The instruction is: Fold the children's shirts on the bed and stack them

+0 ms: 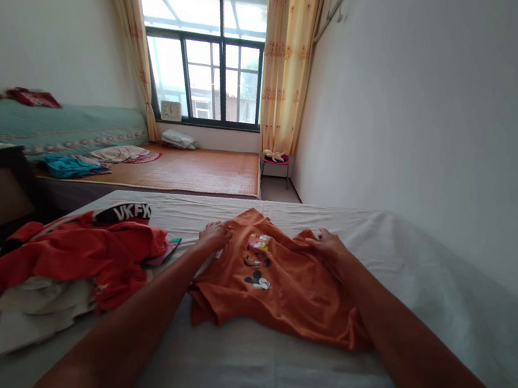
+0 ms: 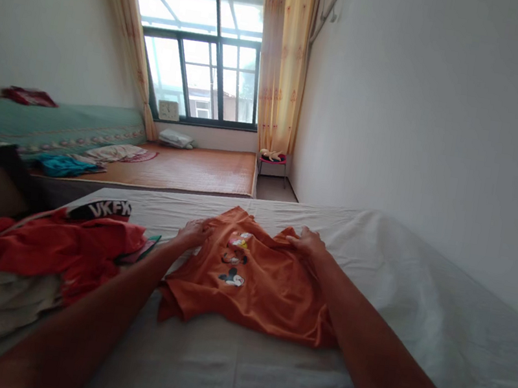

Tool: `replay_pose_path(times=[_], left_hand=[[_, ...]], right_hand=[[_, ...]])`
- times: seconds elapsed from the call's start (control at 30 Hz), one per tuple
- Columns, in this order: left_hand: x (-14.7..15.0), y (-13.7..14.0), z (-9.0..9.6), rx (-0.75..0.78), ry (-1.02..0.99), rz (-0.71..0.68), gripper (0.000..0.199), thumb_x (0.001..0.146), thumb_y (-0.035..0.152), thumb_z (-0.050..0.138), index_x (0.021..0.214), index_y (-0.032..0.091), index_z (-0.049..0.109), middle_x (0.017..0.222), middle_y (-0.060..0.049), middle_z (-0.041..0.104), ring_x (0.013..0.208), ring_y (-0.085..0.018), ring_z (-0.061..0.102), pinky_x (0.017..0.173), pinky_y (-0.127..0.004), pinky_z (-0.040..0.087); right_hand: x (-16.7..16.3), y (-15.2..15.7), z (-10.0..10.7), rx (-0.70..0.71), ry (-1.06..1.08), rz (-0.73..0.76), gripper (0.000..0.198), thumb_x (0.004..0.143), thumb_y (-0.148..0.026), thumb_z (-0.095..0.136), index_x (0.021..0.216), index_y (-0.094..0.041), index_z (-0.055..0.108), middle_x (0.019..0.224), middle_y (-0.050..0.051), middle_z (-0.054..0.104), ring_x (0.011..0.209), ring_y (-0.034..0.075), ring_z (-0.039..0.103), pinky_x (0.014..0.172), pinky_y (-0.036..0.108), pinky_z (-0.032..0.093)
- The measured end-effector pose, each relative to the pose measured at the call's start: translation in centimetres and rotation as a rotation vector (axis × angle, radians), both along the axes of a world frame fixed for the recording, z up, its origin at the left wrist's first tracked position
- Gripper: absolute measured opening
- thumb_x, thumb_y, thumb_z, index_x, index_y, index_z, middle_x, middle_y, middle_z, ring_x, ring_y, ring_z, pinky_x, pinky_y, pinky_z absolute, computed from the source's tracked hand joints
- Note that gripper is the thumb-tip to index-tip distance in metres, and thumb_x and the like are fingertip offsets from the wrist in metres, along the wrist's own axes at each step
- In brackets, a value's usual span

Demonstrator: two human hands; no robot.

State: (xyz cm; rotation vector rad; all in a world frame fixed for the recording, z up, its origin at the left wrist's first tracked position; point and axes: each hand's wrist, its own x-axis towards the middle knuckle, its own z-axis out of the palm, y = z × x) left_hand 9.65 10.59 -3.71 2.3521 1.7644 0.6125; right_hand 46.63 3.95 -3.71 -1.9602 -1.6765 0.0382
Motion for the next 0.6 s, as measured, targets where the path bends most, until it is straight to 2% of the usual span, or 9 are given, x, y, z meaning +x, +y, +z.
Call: replay_pose_path(times=[0.07,0.17,0.23,0.33,0.43,0.5,0.6], left_hand=[[-0.2,0.4,-0.8,0.004,0.013,-0.015,0.034,0.083,0.028,0.053,0.114,0.029,0.065,0.112,-0.003,0.067,0.108,-0.022,0.057,0.095,-0.033,0.042],[-0.9,1.0,-1.4,0.050,0.021,-0.055,0.032,0.082,0.019,0.049,0.102,0.025,0.072,0.104,-0.003,0.069,0.101,-0.019,0.060,0.094,-0.027,0.042],[-1.5,1.6,-1.5,0.109,-0.001,-0.024,0.036,0.079,0.013,0.046,0.102,0.023,0.073,0.102,-0.003,0.069,0.097,-0.018,0.061,0.093,-0.027,0.044],[-2.2,2.2,-1.7,0.166,-0.023,0.034,0.043,0.075,0.008,0.047,0.109,0.021,0.070,0.104,-0.004,0.068,0.099,-0.019,0.060,0.095,-0.028,0.043],[-2.7,2.4,-1.6,0.172,-0.035,-0.009,0.039,0.076,0.014,0.051,0.108,0.022,0.070,0.107,-0.004,0.067,0.106,-0.021,0.058,0.099,-0.031,0.041],[-2.9,2.4,-1.2,0.152,-0.083,-0.036,0.033,0.081,0.022,0.051,0.108,0.022,0.070,0.108,-0.003,0.068,0.108,-0.021,0.058,0.099,-0.031,0.041],[-3.0,2.7,-0.3,0.068,-0.124,0.007,0.037,0.089,0.029,0.044,0.118,0.019,0.064,0.113,-0.004,0.068,0.107,-0.019,0.059,0.094,-0.028,0.044]], right_hand=[[-0.1,1.0,-0.3,0.037,0.023,-0.024,0.034,0.090,-0.035,0.055,0.118,-0.016,0.056,0.119,0.007,0.057,0.100,0.022,0.059,0.083,0.041,0.051],[1.4,2.1,-0.7,0.093,0.058,-0.086,0.032,0.090,-0.035,0.055,0.116,-0.017,0.057,0.118,0.007,0.058,0.100,0.022,0.059,0.084,0.040,0.051],[2.9,2.4,-1.3,0.150,0.122,-0.163,0.025,0.089,-0.031,0.053,0.108,-0.017,0.061,0.109,0.008,0.064,0.094,0.021,0.061,0.083,0.037,0.050],[4.5,2.7,-2.5,0.205,0.223,-0.229,0.023,0.081,-0.023,0.054,0.099,-0.016,0.064,0.094,0.008,0.070,0.083,0.021,0.065,0.079,0.033,0.051],[4.6,2.9,-3.2,0.238,0.228,-0.178,0.032,0.078,-0.020,0.051,0.108,-0.016,0.061,0.106,0.010,0.068,0.084,0.019,0.065,0.080,0.032,0.050],[4.1,3.2,-3.2,0.256,0.187,-0.100,0.035,0.081,-0.024,0.048,0.113,-0.016,0.059,0.113,0.011,0.065,0.093,0.020,0.064,0.087,0.033,0.048],[3.0,3.2,-3.4,0.145,0.112,0.040,0.048,0.085,-0.038,0.048,0.127,-0.017,0.052,0.123,0.012,0.060,0.111,0.025,0.056,0.096,0.039,0.042]])
